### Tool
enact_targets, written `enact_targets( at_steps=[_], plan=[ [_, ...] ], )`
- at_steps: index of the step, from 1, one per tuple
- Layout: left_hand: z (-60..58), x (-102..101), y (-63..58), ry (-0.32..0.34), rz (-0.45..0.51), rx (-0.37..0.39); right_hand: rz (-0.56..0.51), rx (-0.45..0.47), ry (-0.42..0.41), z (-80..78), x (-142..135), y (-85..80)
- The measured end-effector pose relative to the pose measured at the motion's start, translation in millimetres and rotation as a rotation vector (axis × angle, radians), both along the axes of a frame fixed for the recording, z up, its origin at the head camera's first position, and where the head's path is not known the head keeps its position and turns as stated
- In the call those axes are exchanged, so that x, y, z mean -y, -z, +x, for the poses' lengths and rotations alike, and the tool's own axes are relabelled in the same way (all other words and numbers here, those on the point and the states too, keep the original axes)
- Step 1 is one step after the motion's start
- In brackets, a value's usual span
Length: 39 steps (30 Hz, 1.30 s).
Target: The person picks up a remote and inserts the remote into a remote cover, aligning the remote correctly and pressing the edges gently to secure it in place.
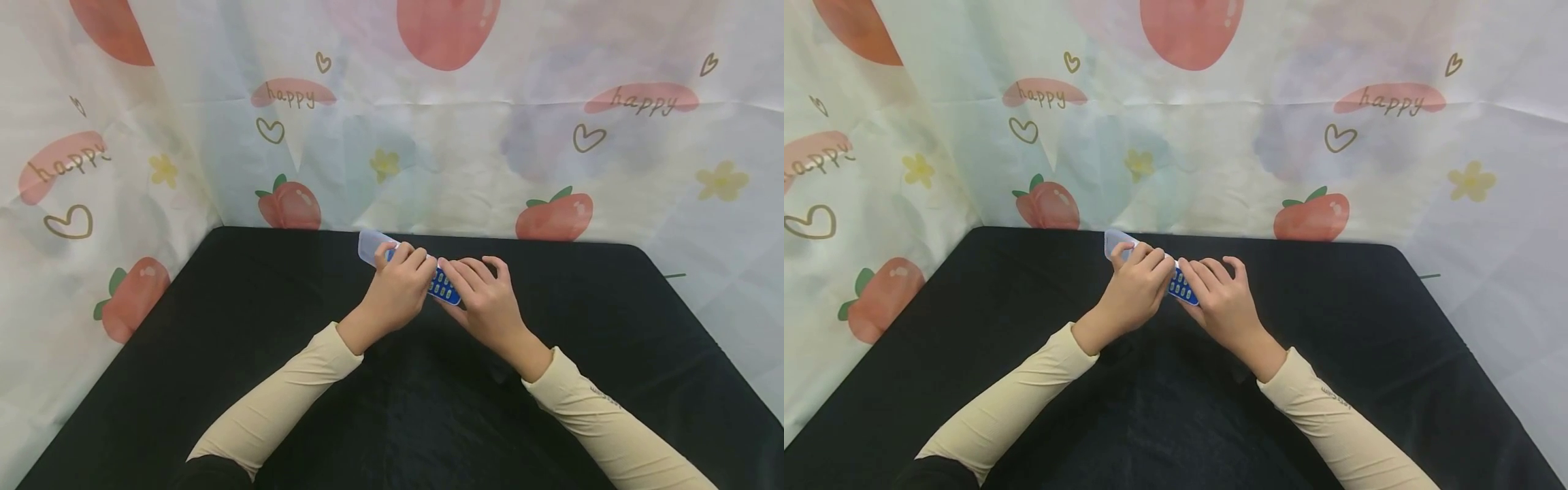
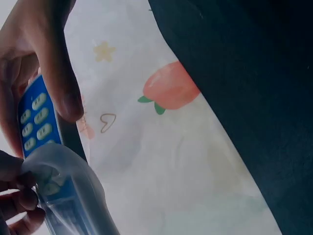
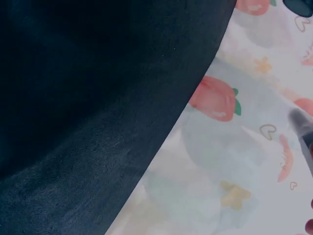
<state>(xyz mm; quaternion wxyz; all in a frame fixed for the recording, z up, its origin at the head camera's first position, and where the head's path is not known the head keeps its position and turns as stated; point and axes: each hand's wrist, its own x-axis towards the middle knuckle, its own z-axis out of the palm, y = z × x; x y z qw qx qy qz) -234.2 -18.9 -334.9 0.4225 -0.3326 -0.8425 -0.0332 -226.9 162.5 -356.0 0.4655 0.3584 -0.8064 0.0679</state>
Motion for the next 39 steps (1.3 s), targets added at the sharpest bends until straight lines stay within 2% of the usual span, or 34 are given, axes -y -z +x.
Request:
enact_targets(
  at_steps=[3, 7, 11, 14, 18, 21, 25, 28, 31, 39],
  plan=[
    [-0.1, 2, 0.3, 0.027, -0.044, 0.016, -0.009, 0.015, 0.006, -0.2, 1, 0.4],
    [-0.1, 4, 1.3, 0.013, -0.059, 0.012, -0.064, 0.043, 0.031, -0.3, 3, -0.9],
    [0.3, 8, 7.1, -0.011, -0.048, 0.000, -0.190, 0.116, 0.058, 0.3, 3, -5.0],
    [-0.9, 12, 12.9, -0.068, -0.046, -0.020, -0.301, 0.198, 0.053, 1.5, 2, -8.0],
    [-3.8, 16, 16.6, -0.142, -0.018, -0.081, -0.360, 0.311, 0.023, 5.0, 2, -10.4],
    [-5.6, 16, 17.0, -0.162, 0.004, -0.146, -0.372, 0.390, 0.000, 7.4, 4, -10.6],
    [-7.5, 15, 19.1, -0.192, -0.011, -0.231, -0.390, 0.461, -0.014, 8.9, 5, -10.6],
    [-8.7, 15, 20.9, -0.215, -0.020, -0.268, -0.382, 0.481, -0.022, 9.1, 5, -10.8],
    [-9.9, 15, 21.6, -0.217, -0.014, -0.274, -0.376, 0.472, -0.018, 9.7, 5, -11.0],
    [-8.6, 13, 18.1, -0.103, -0.037, -0.256, -0.406, 0.395, 0.029, 13.0, 10, -11.8]
  ],
)
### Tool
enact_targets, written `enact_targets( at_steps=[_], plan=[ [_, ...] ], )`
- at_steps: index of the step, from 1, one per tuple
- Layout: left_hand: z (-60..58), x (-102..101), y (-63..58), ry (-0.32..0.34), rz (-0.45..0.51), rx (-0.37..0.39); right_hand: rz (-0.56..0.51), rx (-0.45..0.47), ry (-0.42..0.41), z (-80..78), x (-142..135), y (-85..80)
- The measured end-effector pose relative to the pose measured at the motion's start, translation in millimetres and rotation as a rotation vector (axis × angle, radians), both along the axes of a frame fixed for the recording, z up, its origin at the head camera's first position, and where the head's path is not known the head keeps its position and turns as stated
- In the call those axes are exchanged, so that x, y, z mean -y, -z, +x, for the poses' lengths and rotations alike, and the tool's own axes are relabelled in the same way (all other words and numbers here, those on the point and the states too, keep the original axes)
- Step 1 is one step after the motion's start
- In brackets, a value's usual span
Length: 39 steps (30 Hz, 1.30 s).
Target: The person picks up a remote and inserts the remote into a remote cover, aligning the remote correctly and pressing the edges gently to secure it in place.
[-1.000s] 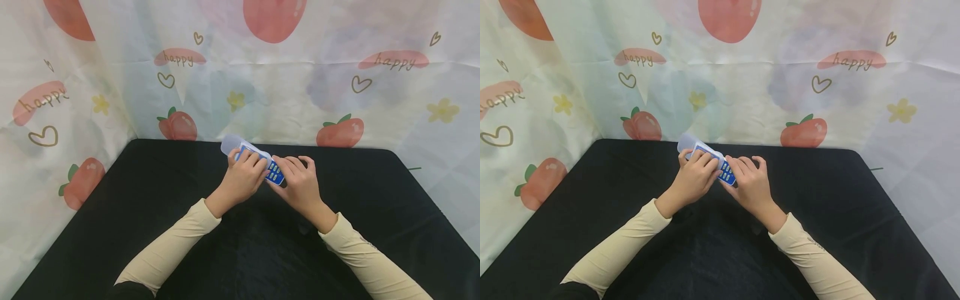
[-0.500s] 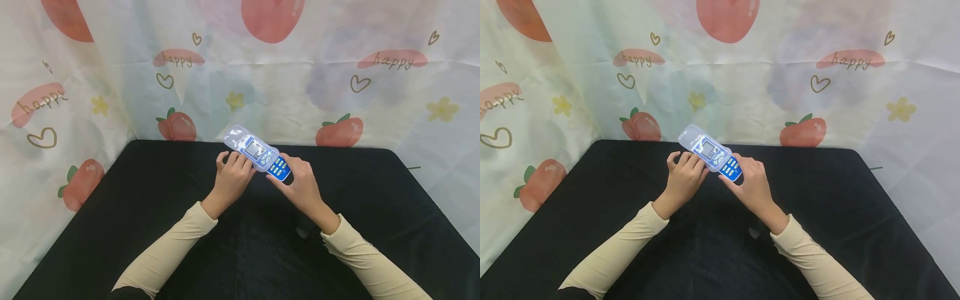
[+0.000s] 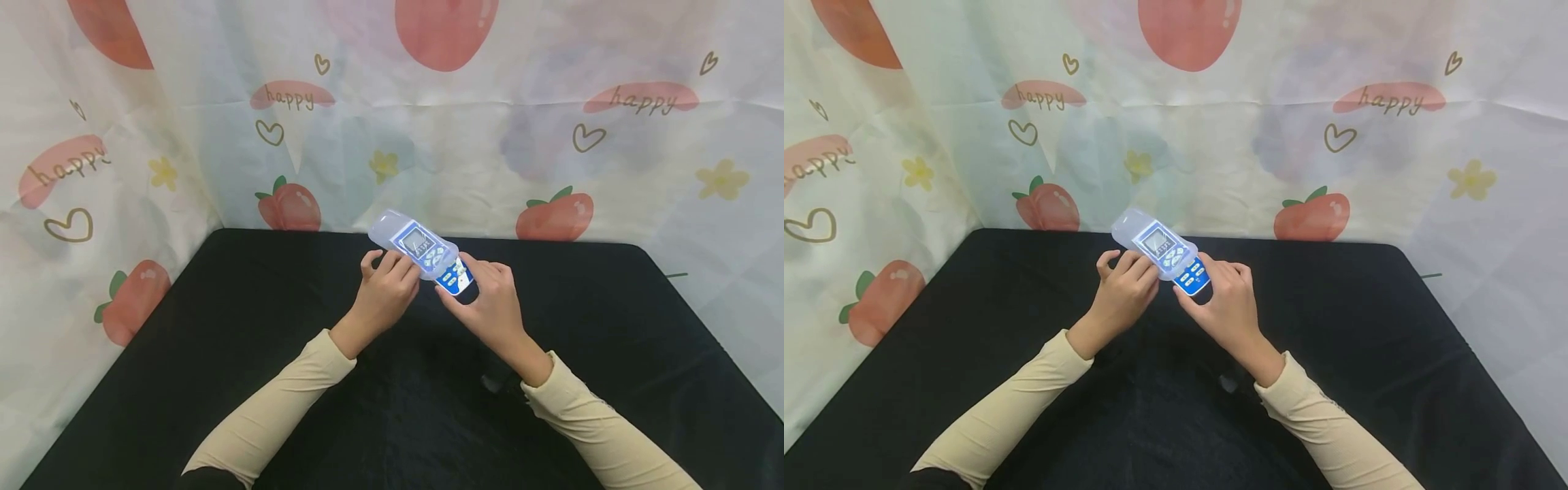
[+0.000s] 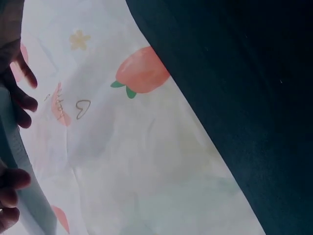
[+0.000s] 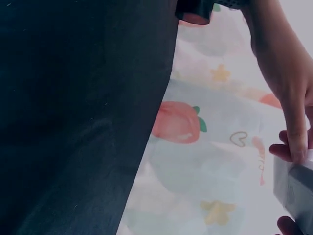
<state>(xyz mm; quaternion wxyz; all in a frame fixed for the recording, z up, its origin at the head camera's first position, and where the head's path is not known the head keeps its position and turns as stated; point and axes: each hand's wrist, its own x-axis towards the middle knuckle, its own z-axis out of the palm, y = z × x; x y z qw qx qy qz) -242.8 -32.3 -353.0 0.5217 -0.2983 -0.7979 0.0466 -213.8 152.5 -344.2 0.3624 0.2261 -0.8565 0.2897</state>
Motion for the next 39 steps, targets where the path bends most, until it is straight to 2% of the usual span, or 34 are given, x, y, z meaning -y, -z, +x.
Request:
enact_targets(
  at_steps=[5, 8, 10, 12, 17, 19, 22, 25, 27, 31, 34, 39],
  plan=[
    [2.6, 2, -1.9, 0.005, -0.031, 0.040, 0.011, 0.012, -0.023, -1.0, -1, -1.8],
    [4.6, 6, -6.8, 0.041, -0.057, 0.140, 0.068, -0.024, -0.061, -4.4, -6, -1.1],
    [6.2, 10, -12.0, 0.079, -0.034, 0.209, 0.131, -0.083, -0.086, -6.7, -11, -0.5],
    [7.3, 13, -18.0, 0.116, 0.028, 0.248, 0.201, -0.157, -0.110, -8.6, -16, 0.2],
    [5.3, 16, -31.4, 0.140, 0.191, 0.209, 0.350, -0.342, -0.192, -11.7, -24, 2.8],
    [4.2, 16, -35.5, 0.157, 0.196, 0.221, 0.390, -0.395, -0.223, -12.2, -26, 4.5],
    [3.0, 18, -38.2, 0.216, 0.151, 0.274, 0.429, -0.441, -0.238, -12.0, -28, 6.3],
    [2.5, 19, -38.1, 0.279, 0.104, 0.335, 0.435, -0.459, -0.231, -11.7, -30, 7.0],
    [2.1, 19, -36.6, 0.317, 0.107, 0.366, 0.434, -0.459, -0.230, -11.1, -30, 7.1],
    [1.3, 19, -33.6, 0.380, 0.161, 0.379, 0.398, -0.452, -0.249, -9.4, -29, 8.2],
    [1.4, 19, -32.8, 0.425, 0.216, 0.386, 0.327, -0.453, -0.259, -7.1, -27, 7.7],
    [2.0, 18, -33.5, 0.483, 0.305, 0.455, 0.215, -0.462, -0.311, -5.7, -25, 5.0]
  ],
)
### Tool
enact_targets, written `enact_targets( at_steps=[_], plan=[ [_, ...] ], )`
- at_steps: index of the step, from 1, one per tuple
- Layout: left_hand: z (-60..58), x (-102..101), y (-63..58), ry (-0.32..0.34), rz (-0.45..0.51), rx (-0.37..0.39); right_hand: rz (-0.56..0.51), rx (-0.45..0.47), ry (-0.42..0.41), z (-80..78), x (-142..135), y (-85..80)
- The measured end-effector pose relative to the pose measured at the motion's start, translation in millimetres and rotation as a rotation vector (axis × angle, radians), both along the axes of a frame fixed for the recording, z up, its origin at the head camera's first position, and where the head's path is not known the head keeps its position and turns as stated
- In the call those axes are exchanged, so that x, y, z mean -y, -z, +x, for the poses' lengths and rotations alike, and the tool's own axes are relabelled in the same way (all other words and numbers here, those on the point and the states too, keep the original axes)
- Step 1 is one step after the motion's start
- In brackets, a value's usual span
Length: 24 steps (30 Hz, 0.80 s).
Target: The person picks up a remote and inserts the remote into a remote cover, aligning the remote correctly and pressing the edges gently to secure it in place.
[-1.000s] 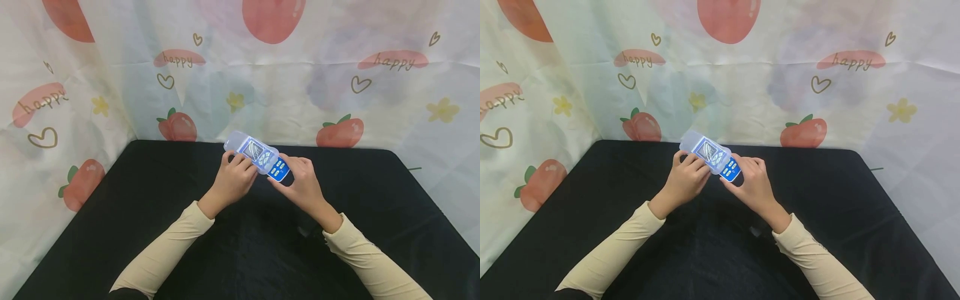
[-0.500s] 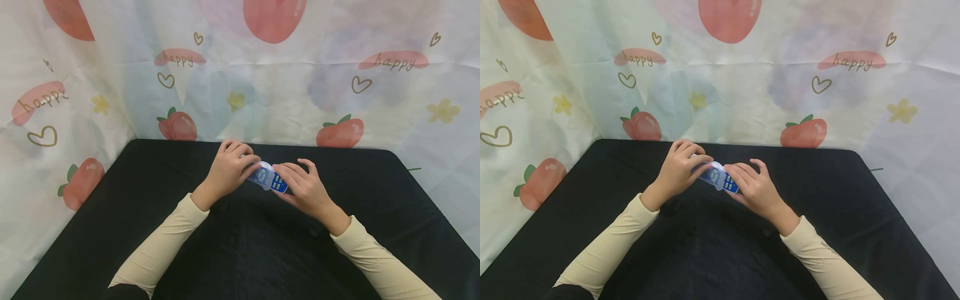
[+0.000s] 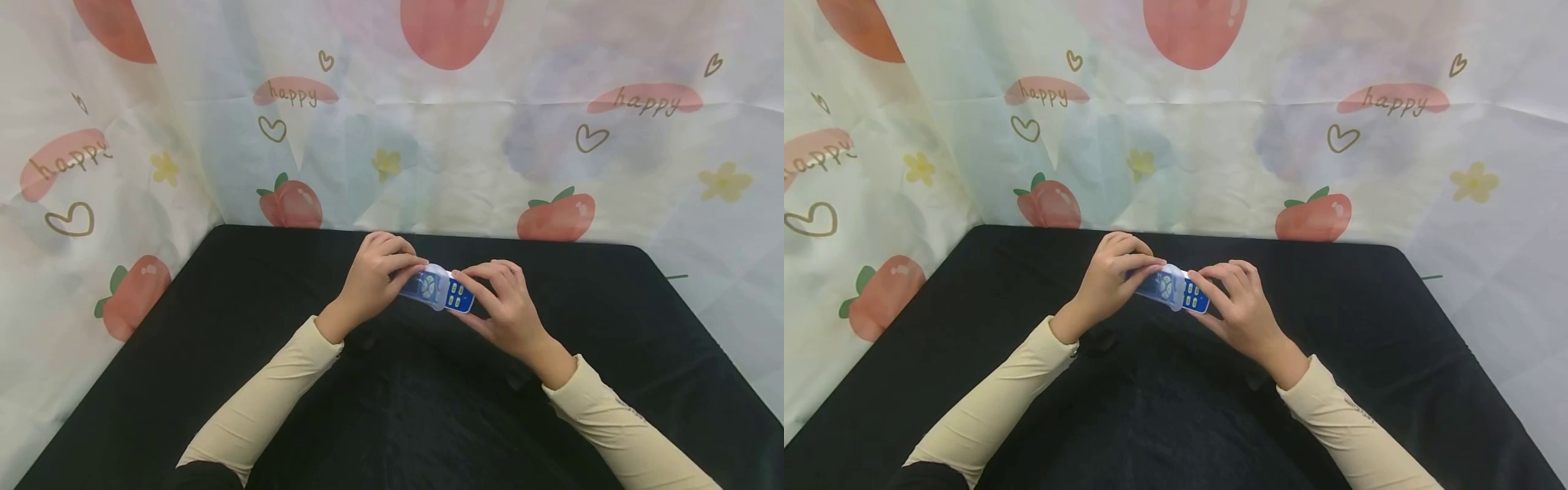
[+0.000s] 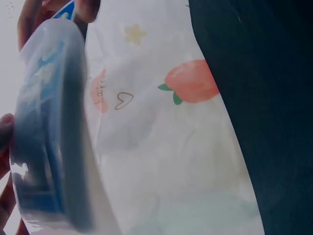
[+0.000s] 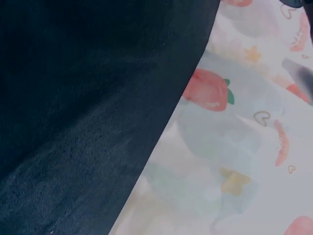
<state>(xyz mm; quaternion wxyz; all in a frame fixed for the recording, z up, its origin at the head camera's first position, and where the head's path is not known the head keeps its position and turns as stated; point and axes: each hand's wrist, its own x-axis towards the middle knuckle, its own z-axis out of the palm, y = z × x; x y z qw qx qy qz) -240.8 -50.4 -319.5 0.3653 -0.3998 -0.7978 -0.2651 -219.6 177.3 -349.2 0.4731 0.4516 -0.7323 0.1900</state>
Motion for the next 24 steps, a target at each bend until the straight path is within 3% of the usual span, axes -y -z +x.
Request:
enact_targets(
  at_steps=[7, 10, 13, 15, 18, 21, 24],
  plan=[
    [-1.0, -4, -2.0, 0.100, 0.001, 0.058, 0.009, 0.026, -0.128, -3.6, 0, 0.3],
    [-2.0, -6, -1.3, 0.127, 0.009, 0.058, -0.002, 0.052, -0.134, -4.1, -1, 1.1],
    [-3.0, -8, 0.0, 0.113, -0.002, 0.039, -0.020, 0.055, -0.112, -4.0, -1, 2.1],
    [-3.0, -10, 1.5, 0.066, -0.015, 0.005, -0.043, 0.058, -0.088, -4.1, 1, 2.6],
    [-1.7, -12, 6.6, -0.066, -0.027, -0.087, -0.106, 0.089, -0.029, -4.5, 4, 2.4],
    [1.7, -13, 14.1, -0.209, -0.029, -0.241, -0.225, 0.173, 0.056, -4.2, 8, 0.9],
    [5.2, -15, 20.6, -0.304, -0.073, -0.390, -0.351, 0.250, 0.116, -3.4, 11, -1.9]
  ],
)
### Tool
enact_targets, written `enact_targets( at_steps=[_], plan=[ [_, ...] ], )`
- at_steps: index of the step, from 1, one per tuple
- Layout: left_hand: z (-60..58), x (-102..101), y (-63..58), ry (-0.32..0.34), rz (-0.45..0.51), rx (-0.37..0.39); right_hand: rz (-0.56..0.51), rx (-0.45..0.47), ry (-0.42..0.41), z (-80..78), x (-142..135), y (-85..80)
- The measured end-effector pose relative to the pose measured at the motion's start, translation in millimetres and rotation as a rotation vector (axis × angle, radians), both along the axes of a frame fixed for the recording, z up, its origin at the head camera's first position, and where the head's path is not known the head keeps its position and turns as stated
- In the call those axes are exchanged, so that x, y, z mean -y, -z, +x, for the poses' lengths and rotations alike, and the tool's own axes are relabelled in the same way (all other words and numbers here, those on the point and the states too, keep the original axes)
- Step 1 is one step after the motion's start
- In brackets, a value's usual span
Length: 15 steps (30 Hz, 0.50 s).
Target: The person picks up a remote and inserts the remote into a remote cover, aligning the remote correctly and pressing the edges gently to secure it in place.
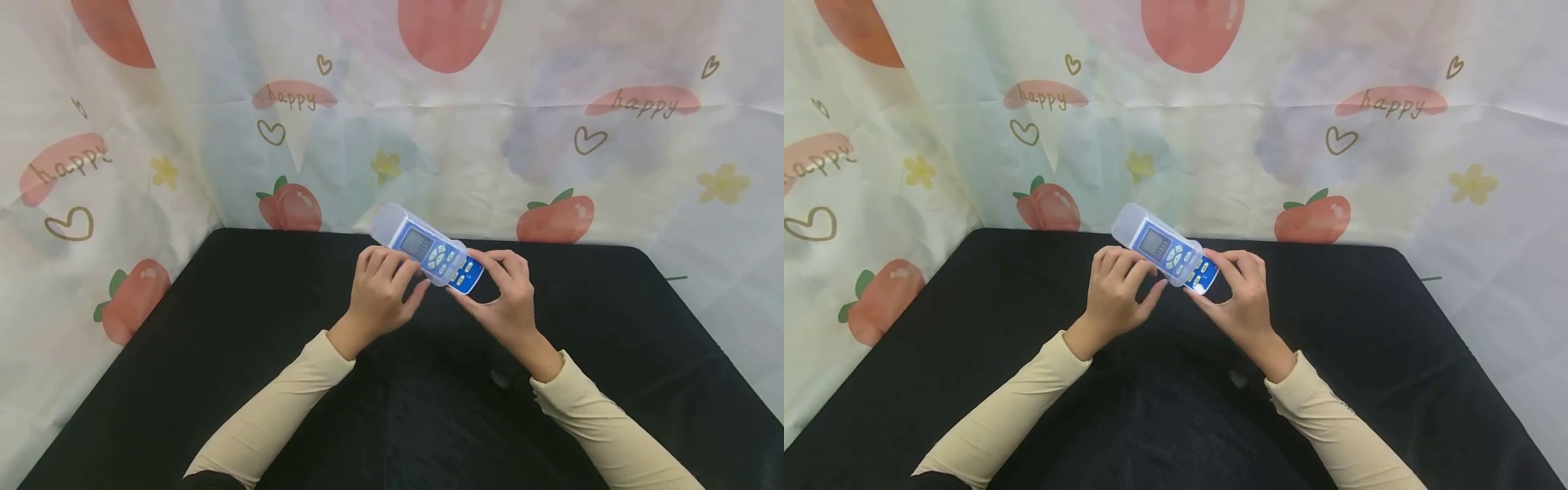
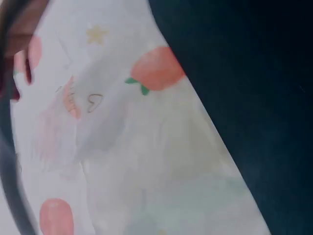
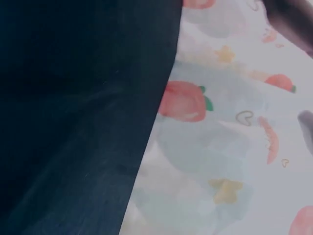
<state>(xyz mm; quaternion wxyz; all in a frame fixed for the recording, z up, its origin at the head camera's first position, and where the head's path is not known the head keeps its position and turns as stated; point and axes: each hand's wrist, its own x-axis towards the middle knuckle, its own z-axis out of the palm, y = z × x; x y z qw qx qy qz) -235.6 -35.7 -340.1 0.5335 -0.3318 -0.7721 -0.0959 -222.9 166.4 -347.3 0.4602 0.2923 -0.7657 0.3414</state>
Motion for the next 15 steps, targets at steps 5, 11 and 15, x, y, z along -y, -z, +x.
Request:
enact_targets(
  at_steps=[5, 11, 15],
  plan=[
    [0.3, -2.4, 5.2, -0.120, -0.084, -0.092, -0.090, 0.081, -0.018, 3.8, 7.5, -1.1],
    [-1.7, -3.5, 3.4, -0.181, -0.068, -0.171, -0.105, 0.166, -0.068, 6.1, 10.8, -2.3],
    [-2.4, -3.3, 3.4, -0.167, -0.068, -0.170, -0.099, 0.198, -0.066, 7.9, 10.9, -3.6]
  ],
)
